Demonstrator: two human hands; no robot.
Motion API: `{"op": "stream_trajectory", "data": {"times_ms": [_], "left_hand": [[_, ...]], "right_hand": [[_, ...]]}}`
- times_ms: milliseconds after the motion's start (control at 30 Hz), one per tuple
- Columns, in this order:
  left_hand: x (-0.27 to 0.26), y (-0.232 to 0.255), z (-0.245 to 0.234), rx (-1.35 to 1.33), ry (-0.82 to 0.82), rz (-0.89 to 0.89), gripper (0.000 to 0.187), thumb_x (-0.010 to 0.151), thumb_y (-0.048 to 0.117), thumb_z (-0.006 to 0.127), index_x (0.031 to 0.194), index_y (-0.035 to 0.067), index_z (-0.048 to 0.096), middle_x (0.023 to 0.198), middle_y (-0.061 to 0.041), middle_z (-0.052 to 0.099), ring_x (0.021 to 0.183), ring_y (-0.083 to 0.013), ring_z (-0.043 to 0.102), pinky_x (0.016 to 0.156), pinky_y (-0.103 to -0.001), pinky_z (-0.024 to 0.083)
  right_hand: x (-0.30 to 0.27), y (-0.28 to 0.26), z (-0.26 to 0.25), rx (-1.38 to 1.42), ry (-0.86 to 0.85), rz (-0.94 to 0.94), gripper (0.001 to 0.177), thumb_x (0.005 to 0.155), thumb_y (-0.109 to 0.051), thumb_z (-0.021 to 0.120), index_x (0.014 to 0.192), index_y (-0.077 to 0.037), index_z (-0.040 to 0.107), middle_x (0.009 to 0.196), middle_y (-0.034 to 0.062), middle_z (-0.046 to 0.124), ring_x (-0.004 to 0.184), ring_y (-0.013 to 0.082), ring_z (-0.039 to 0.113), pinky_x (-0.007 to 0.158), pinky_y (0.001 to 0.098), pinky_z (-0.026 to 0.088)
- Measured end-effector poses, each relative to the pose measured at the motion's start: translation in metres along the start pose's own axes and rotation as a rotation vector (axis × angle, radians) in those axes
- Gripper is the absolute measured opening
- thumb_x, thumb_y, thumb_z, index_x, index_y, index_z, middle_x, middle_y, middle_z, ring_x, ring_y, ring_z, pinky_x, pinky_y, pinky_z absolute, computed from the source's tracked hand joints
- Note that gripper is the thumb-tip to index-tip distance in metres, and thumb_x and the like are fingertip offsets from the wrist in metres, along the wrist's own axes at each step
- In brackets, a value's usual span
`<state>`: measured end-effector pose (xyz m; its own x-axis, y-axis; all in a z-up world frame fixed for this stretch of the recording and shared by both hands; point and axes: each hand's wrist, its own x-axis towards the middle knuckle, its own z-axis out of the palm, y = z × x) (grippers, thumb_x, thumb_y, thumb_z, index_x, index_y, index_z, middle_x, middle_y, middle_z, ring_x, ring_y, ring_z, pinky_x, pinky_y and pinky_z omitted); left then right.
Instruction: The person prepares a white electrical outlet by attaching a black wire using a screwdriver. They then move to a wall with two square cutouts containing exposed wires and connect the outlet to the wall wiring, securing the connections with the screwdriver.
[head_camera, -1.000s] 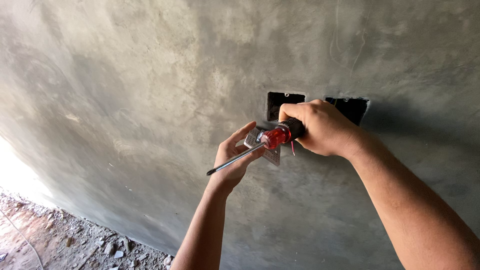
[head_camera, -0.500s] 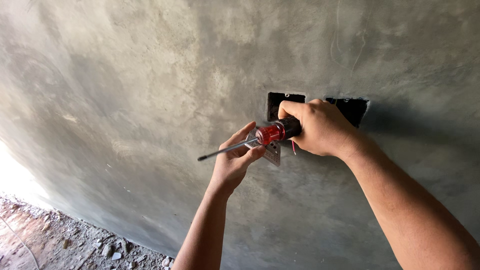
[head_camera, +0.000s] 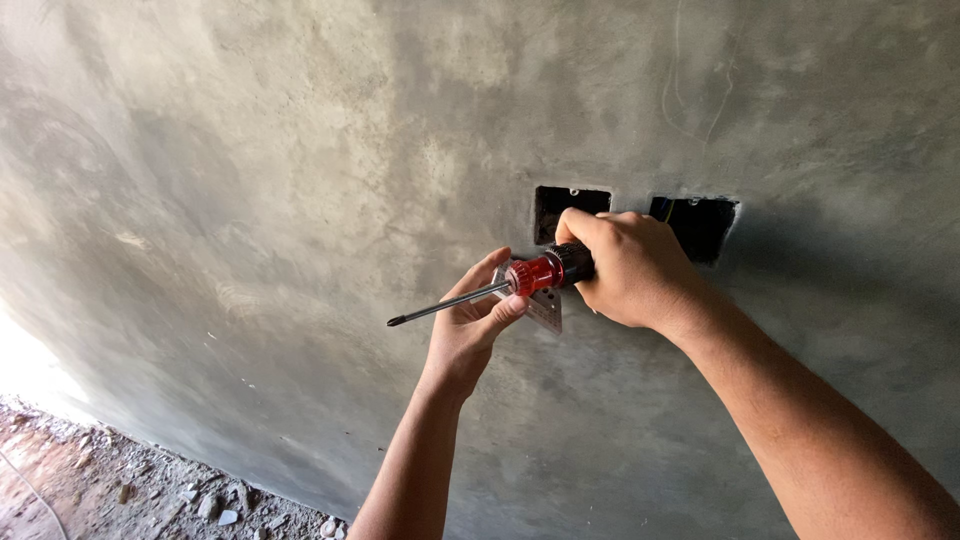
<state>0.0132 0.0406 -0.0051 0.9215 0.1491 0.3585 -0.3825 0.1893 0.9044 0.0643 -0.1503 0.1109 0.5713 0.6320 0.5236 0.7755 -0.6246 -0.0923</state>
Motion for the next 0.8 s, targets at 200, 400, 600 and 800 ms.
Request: {"op": "stream_trajectory", "data": {"times_ms": [200,400,600,800], "left_hand": [[-0.001,-0.002,0.003,-0.045,-0.011,0.031,0.090,0.077,0.039,0.086,0.151,0.002,0.048,0.128,-0.017,0.072,0.122,-0.0240,0.068,0.108,-0.045,0.050],[-0.012,-0.010,0.011,-0.122,-0.071,0.131,0.116,0.066,0.038,0.091,0.158,0.010,0.027,0.133,-0.015,0.066,0.121,-0.0253,0.068,0.100,-0.044,0.057],[-0.015,-0.035,0.034,0.810,0.387,0.718,0.124,0.055,0.018,0.102,0.155,0.003,0.029,0.150,-0.023,0.037,0.134,-0.0414,0.051,0.104,-0.048,0.054],[-0.001,-0.054,0.047,0.620,0.452,0.779,0.103,0.075,0.014,0.092,0.156,0.001,0.031,0.151,-0.022,0.044,0.133,-0.0383,0.058,0.106,-0.043,0.058]], "right_hand": [[0.002,0.001,-0.001,0.026,-0.023,0.014,0.021,0.078,-0.004,0.077,0.091,-0.012,0.063,0.065,0.0032,0.072,0.064,0.0220,0.075,0.059,0.0401,0.057],[-0.002,0.001,-0.002,0.005,0.002,0.025,0.032,0.070,-0.002,0.080,0.094,-0.010,0.061,0.069,0.0041,0.072,0.067,0.0245,0.075,0.059,0.0414,0.057],[-0.011,-0.006,-0.002,0.031,0.072,-0.009,0.029,0.073,0.001,0.078,0.092,-0.009,0.059,0.080,0.0058,0.073,0.076,0.0249,0.074,0.065,0.0408,0.057],[-0.030,-0.011,-0.017,0.168,0.386,-0.268,0.027,0.081,0.004,0.072,0.096,-0.006,0.053,0.107,0.0099,0.073,0.102,0.0291,0.072,0.085,0.0406,0.057]]}}
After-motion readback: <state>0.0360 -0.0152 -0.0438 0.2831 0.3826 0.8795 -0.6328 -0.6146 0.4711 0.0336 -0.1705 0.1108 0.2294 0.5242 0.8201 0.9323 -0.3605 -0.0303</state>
